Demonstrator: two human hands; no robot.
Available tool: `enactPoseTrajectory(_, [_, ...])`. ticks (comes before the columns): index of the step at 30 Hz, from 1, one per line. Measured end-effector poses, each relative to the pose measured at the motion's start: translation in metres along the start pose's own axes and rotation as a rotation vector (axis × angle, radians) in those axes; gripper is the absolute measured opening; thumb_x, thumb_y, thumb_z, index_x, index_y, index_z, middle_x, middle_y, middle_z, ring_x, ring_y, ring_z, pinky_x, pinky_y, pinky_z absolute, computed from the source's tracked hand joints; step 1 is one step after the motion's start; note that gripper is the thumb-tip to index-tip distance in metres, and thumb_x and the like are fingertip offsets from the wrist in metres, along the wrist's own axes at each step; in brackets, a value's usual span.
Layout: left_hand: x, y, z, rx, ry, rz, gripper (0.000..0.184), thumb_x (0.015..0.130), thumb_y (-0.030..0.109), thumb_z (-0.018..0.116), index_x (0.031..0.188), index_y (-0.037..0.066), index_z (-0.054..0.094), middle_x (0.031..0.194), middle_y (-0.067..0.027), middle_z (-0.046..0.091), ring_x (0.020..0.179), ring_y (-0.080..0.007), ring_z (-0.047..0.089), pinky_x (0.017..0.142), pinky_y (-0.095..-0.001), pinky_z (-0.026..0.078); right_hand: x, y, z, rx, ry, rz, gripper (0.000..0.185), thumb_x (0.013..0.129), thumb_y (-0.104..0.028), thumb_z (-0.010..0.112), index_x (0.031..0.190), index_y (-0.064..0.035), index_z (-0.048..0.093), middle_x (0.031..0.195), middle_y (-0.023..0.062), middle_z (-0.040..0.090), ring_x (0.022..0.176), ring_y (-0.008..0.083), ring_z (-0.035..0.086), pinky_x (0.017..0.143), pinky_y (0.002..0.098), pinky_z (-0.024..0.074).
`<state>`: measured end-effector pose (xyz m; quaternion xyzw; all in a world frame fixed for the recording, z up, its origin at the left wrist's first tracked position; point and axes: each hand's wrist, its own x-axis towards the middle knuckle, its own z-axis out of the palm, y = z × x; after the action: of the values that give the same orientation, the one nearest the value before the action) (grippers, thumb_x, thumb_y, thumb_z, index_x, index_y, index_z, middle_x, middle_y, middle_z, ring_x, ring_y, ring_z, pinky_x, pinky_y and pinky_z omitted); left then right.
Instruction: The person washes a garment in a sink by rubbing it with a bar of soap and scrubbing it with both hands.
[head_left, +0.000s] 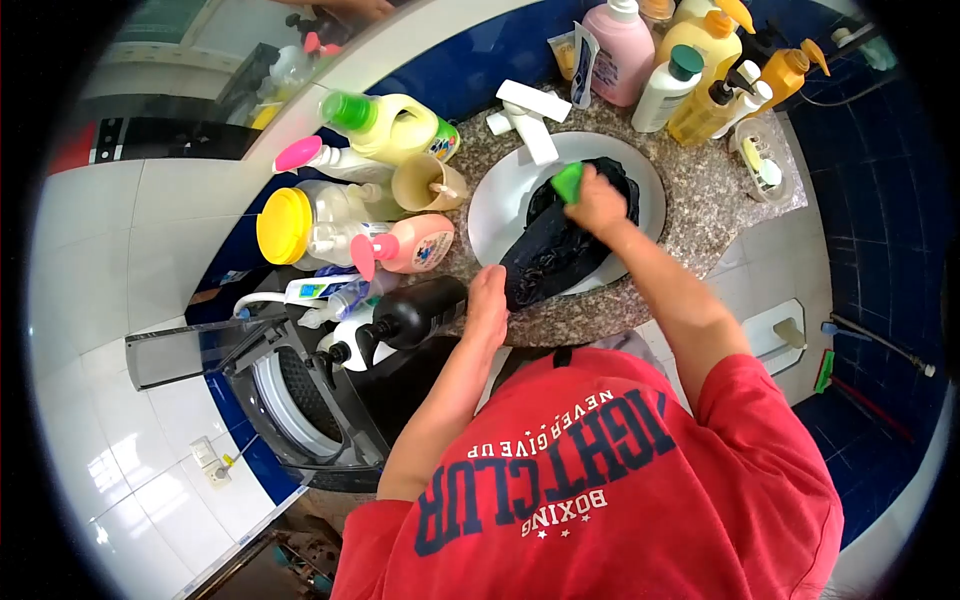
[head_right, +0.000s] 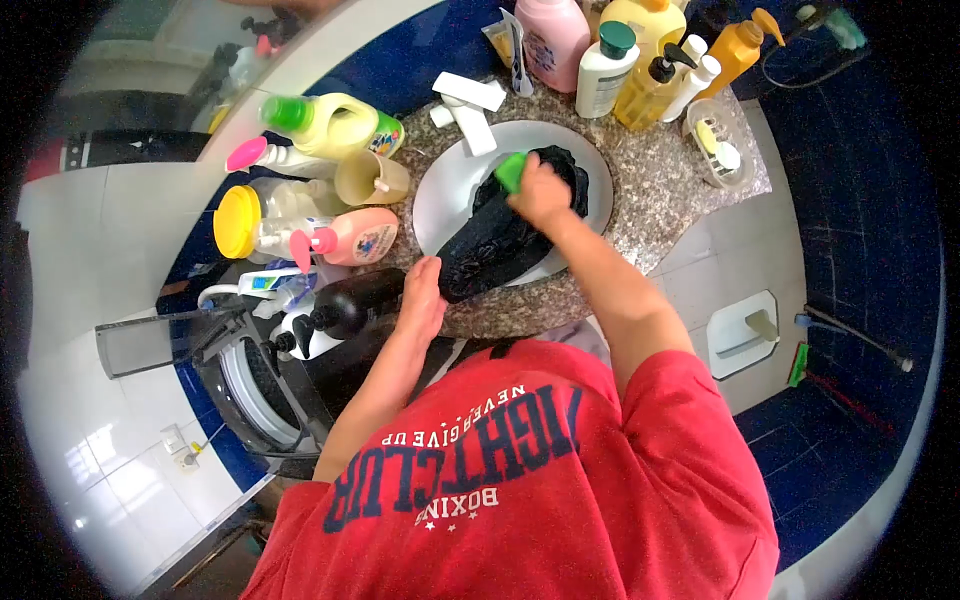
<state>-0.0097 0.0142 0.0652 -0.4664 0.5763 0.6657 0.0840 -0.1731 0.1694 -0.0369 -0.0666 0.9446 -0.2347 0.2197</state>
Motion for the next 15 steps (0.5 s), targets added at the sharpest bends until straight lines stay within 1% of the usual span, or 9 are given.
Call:
enactPoseTrajectory(1, [0.008,-0.008,-0.004,0.010,-0.021,0.014,0.027,0.092,0.026,0.053,0.103,0.002,0.058,0.082,-0.0005,0.056,0.066,-0.0075,0.048,0.052,-0.0236,0.036,-0.011,-0.014,0.008,0.172,-0.078,-0.032,0.068,0.071,-0.026,0.075,0.124,-0.0046,0.038,0.104,0.0208,0.058,0.098,0.0368,0.061,0.081,0.0423,0.0518])
enactPoseTrajectory(2, [0.011,-0.010,-0.006,0.007,-0.025,0.012,0.027,0.092,0.026,0.053,0.103,0.002,0.058,0.082,-0.0005,0.056,0.066,-0.0075,0.048,0.052,-0.0236,0.036,-0.024,-0.025,0.017,0.347,-0.153,-0.061,0.067,0.070,-0.027,0.075,0.122,-0.0052,0.038,0.104,0.0211,0.058,0.099,0.0373,0.060,0.083,0.0423,0.0510])
enactPoseTrajectory(4, [0.016,-0.012,-0.010,-0.191,-0.142,0.076,0.026,0.091,0.026,0.056,0.101,0.002,0.059,0.086,-0.0029,0.059,0.073,-0.0092,0.054,0.058,-0.0250,0.043,-0.047,-0.029,0.040,0.329,-0.097,-0.510,0.064,0.069,-0.027,0.075,0.118,-0.0056,0.039,0.104,0.0213,0.059,0.101,0.0372,0.059,0.085,0.0425,0.0496])
enactPoseTrajectory(6, [0.026,-0.013,-0.016,-0.234,-0.174,0.055,0.018,0.090,0.020,0.058,0.097,0.003,0.058,0.086,-0.0032,0.060,0.076,-0.0111,0.056,0.064,-0.0265,0.046,-0.038,-0.016,0.034,-0.024,-0.097,-0.567,0.065,0.067,-0.024,0.076,0.117,-0.0049,0.041,0.103,0.0194,0.059,0.098,0.0345,0.060,0.085,0.0411,0.0500])
enactPoseTrajectory(8, [0.014,0.001,-0.015,-0.283,-0.255,0.098,0.020,0.089,0.013,0.060,0.105,0.001,0.057,0.097,-0.0066,0.063,0.086,-0.0168,0.061,0.076,-0.0331,0.050,-0.001,0.023,0.034,-0.167,0.035,-0.460,0.064,0.067,-0.022,0.076,0.117,-0.0040,0.041,0.104,0.0184,0.058,0.097,0.0335,0.060,0.084,0.0406,0.0509])
enactPoseTrajectory(10, [0.004,0.015,-0.010,-0.285,-0.209,0.082,0.021,0.088,0.010,0.061,0.106,0.001,0.056,0.099,-0.0076,0.062,0.090,-0.0189,0.061,0.080,-0.0348,0.050,0.008,0.038,0.004,-0.227,0.125,-0.233,0.062,0.068,-0.020,0.076,0.117,-0.0034,0.042,0.105,0.0181,0.058,0.098,0.0342,0.060,0.084,0.0414,0.0511])
enactPoseTrajectory(12, [0.009,0.018,-0.002,-0.377,-0.299,0.131,0.026,0.086,0.010,0.064,0.109,0.001,0.053,0.105,-0.0090,0.060,0.096,-0.0209,0.059,0.086,-0.0352,0.048,0.009,0.040,-0.016,-0.271,0.210,-0.218,0.060,0.070,-0.020,0.075,0.116,-0.0028,0.042,0.106,0.0183,0.057,0.098,0.0359,0.060,0.084,0.0427,0.0509])
enactPoseTrajectory(13, [0.013,0.020,0.006,-0.375,-0.316,0.126,0.026,0.086,0.010,0.064,0.109,0.001,0.053,0.105,-0.0090,0.060,0.096,-0.0209,0.059,0.086,-0.0352,0.048,0.004,0.038,-0.021,-0.155,0.154,-0.080,0.060,0.071,-0.023,0.075,0.117,-0.0029,0.042,0.107,0.0192,0.057,0.100,0.0353,0.060,0.085,0.0421,0.0507])
enactPoseTrajectory(15, [0.021,0.024,0.015,-0.387,-0.403,0.085,0.027,0.087,0.018,0.063,0.111,0.012,0.052,0.113,-0.0055,0.057,0.107,-0.0204,0.053,0.093,-0.0435,0.039,0.002,0.033,-0.018,0.267,0.072,0.112,0.066,0.070,-0.029,0.076,0.116,0.0020,0.041,0.109,0.0240,0.058,0.101,0.0380,0.060,0.086,0.0428,0.0495])
